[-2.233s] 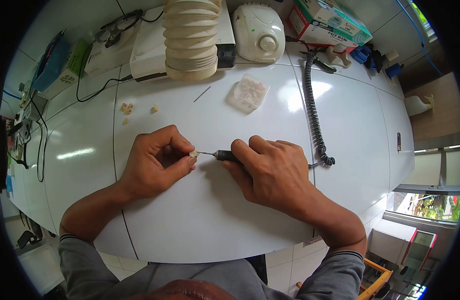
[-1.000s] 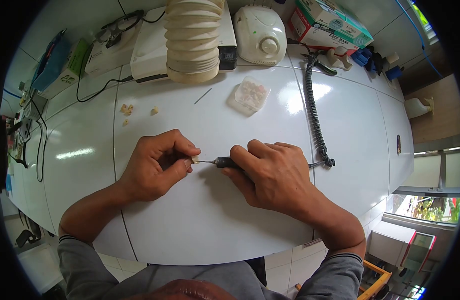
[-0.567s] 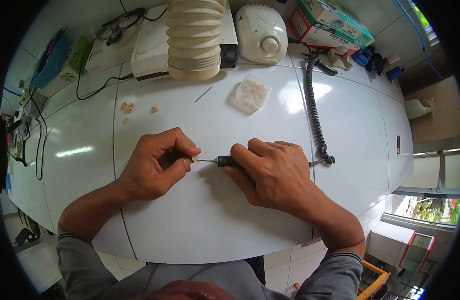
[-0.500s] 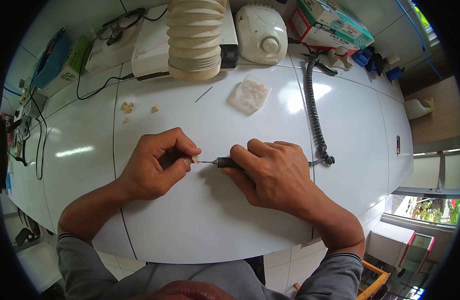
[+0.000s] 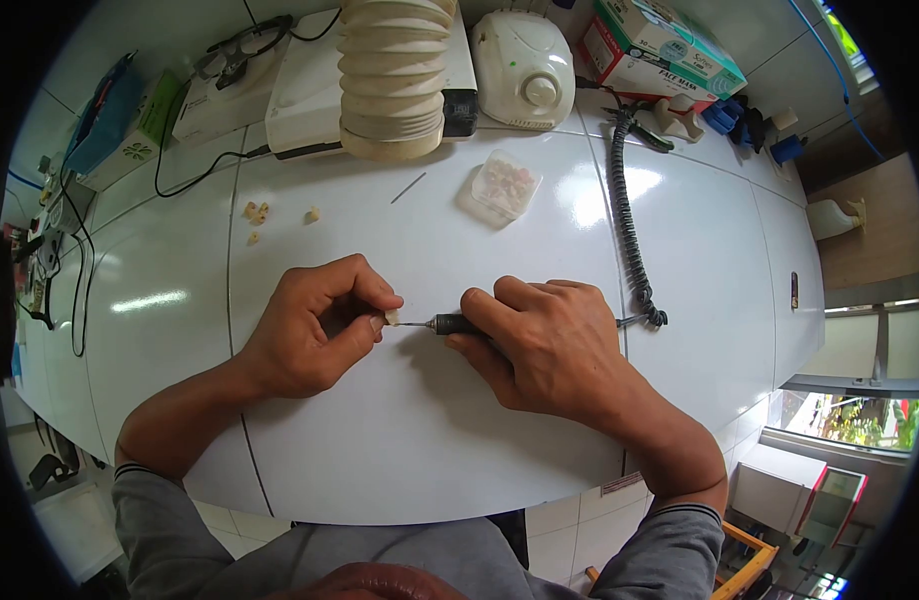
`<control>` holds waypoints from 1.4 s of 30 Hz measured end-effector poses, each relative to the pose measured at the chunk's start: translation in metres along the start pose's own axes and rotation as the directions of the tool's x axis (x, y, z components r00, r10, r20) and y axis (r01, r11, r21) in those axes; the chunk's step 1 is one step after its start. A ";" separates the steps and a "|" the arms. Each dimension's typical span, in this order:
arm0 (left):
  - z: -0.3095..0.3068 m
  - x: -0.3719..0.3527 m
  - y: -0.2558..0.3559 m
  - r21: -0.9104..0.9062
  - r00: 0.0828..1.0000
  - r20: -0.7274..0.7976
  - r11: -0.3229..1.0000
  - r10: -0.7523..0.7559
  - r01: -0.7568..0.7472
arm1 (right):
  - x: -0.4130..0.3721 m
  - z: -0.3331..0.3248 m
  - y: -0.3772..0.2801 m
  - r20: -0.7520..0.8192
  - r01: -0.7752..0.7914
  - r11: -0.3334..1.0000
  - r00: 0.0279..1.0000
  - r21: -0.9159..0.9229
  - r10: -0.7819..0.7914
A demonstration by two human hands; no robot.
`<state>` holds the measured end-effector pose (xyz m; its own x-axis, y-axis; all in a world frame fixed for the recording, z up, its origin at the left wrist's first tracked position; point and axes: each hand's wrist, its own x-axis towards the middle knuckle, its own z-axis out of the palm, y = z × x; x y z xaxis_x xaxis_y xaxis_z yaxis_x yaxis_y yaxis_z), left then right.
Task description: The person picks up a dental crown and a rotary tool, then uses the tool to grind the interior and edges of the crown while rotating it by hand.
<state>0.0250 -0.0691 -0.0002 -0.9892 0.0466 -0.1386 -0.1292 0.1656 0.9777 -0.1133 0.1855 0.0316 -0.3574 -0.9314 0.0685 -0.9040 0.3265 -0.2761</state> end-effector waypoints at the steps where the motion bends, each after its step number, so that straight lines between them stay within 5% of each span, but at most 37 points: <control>1: 0.000 0.000 0.000 0.000 1.000 0.001 1.000 0.001 -0.001 | 0.000 0.000 0.000 0.003 0.001 1.000 1.000 0.004 -0.001; 28: -0.001 0.001 0.002 0.000 1.000 0.022 1.000 0.011 -0.011 | 0.000 0.002 0.002 -0.016 0.012 1.000 1.000 0.016 -0.011; 42: -0.011 0.003 0.005 -0.069 0.984 0.177 0.997 -0.033 0.045 | 0.002 -0.004 0.011 0.043 0.089 0.995 0.995 0.054 -0.091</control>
<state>0.0205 -0.0789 0.0057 -0.9568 0.2147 -0.1961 -0.1783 0.0997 0.9789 -0.1247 0.1877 0.0331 -0.2631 -0.9634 0.0521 -0.9181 0.2334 -0.3202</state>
